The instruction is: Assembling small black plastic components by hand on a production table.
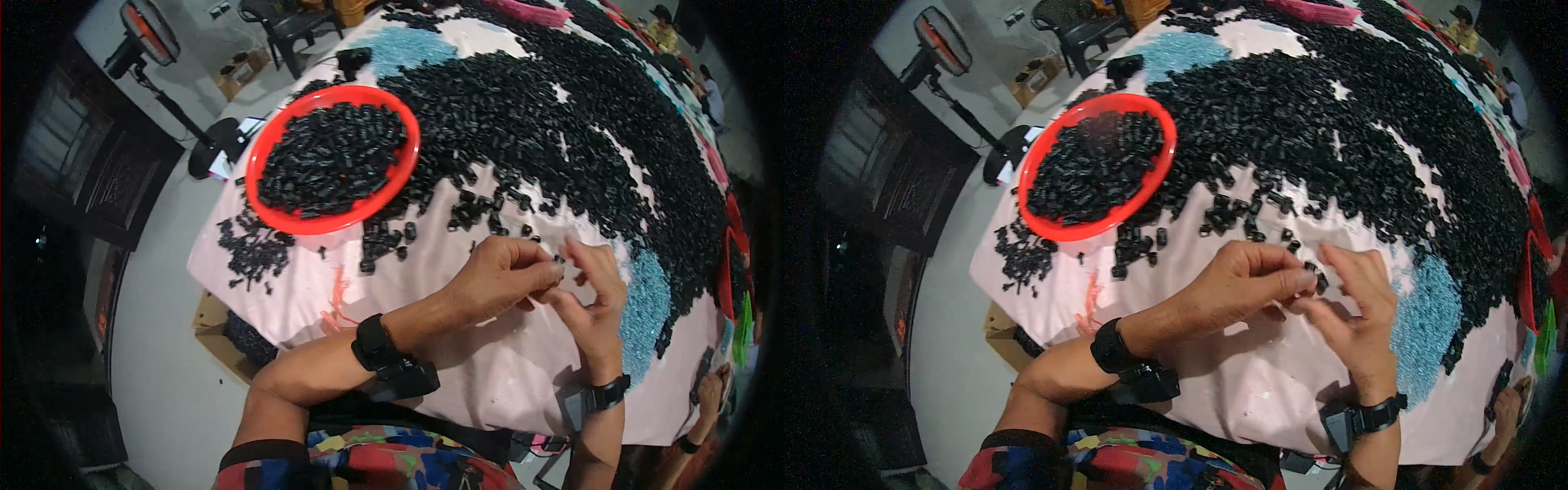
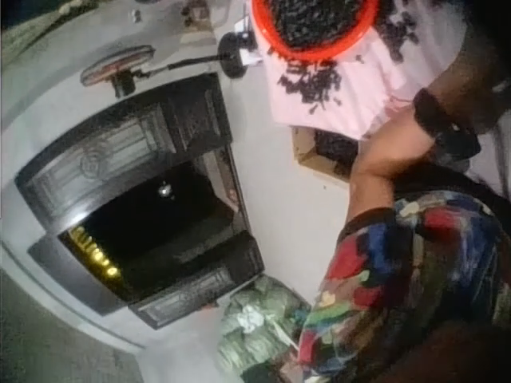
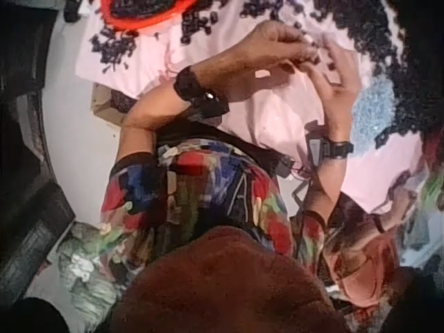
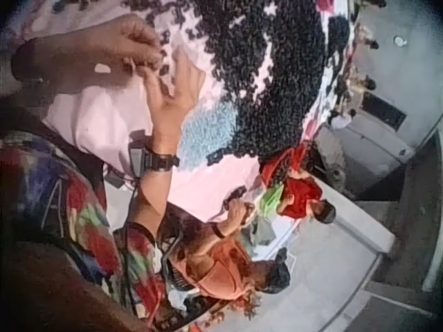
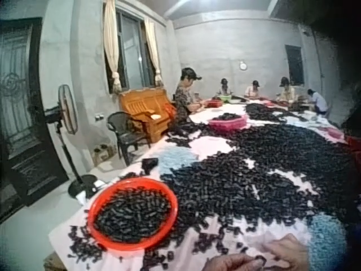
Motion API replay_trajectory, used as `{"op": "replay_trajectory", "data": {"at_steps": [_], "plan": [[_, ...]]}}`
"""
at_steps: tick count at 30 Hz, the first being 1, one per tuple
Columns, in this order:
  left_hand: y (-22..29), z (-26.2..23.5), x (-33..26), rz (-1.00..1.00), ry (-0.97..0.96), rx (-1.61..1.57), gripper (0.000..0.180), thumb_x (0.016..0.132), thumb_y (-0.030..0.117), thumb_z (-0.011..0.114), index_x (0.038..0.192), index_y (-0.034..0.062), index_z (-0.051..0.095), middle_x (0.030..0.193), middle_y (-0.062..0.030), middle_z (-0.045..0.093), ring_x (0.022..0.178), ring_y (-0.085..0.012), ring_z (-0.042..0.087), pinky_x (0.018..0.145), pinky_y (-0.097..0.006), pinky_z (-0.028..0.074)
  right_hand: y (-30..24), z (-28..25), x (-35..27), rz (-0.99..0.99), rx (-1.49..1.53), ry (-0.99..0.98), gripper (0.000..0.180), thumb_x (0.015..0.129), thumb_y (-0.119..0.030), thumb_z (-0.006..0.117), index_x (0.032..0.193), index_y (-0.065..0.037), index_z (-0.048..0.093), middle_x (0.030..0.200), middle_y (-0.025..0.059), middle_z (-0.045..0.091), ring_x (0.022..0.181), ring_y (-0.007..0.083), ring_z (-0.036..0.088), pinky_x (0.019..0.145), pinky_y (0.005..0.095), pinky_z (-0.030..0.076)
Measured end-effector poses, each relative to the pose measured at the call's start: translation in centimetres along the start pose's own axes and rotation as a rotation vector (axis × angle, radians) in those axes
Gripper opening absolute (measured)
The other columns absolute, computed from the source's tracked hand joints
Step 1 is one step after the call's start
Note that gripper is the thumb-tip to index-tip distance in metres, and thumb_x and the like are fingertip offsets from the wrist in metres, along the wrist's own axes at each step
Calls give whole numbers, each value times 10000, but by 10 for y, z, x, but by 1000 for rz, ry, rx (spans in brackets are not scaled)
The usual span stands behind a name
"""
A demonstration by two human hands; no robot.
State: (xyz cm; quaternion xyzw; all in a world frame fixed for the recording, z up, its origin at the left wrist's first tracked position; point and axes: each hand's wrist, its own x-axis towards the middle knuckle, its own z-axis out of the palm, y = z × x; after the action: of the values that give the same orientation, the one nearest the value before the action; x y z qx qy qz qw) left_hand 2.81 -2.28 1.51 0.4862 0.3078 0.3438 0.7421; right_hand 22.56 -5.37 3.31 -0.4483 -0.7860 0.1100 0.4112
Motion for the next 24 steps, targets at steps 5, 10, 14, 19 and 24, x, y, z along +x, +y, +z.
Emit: {"op": "replay_trajectory", "data": {"at_steps": [5, 10, 14, 19, 24], "plan": [[50, -55, -12, 253, 437, 365, 236, 960, 247, 710, 1025, 25, 755, 824, -28, 731, 772, -118, 714, 614, -272, 539, 7, -11, -9, 128, -113, -138, 115, 784, -62, 805, 868, -22, 737, 717, 54, 649, 667, 207, 545, 579, 337, 440], [77, -140, -43, 296, 881, 1195, 295, 867, 255, 750, 1108, 87, 779, 934, -150, 715, 866, -286, 686, 792, -397, 536, 5, 2, 0, 59, -161, -278, 188, 819, -56, 753, 1006, -48, 740, 893, 86, 694, 765, 272, 588, 669, 375, 497], [64, -164, -44, 391, 877, 1572, 285, 891, 207, 717, 1162, 139, 774, 1108, -136, 642, 1071, -337, 567, 963, -426, 459, 14, 5, -2, -4, -96, -230, 387, 826, -30, 725, 1212, -48, 695, 1199, 137, 671, 961, 321, 613, 814, 388, 531], [69, -173, -33, 424, 987, 1599, 263, 914, 160, 676, 1157, 115, 767, 1149, -158, 644, 1069, -355, 579, 969, -445, 462, 25, -1, 0, 10, -172, 4, 314, 850, -29, 718, 1164, -32, 711, 1156, 146, 700, 962, 323, 629, 825, 393, 524], [68, -101, -14, 582, 488, 1366, 312, 934, 195, 684, 1220, 77, 723, 1241, -162, 676, 1181, -330, 607, 1037, -417, 452, 39, -20, -4, 295, -509, 152, 170, 887, -92, 707, 1038, -21, 742, 906, 128, 682, 842, 310, 601, 753, 412, 499]]}}
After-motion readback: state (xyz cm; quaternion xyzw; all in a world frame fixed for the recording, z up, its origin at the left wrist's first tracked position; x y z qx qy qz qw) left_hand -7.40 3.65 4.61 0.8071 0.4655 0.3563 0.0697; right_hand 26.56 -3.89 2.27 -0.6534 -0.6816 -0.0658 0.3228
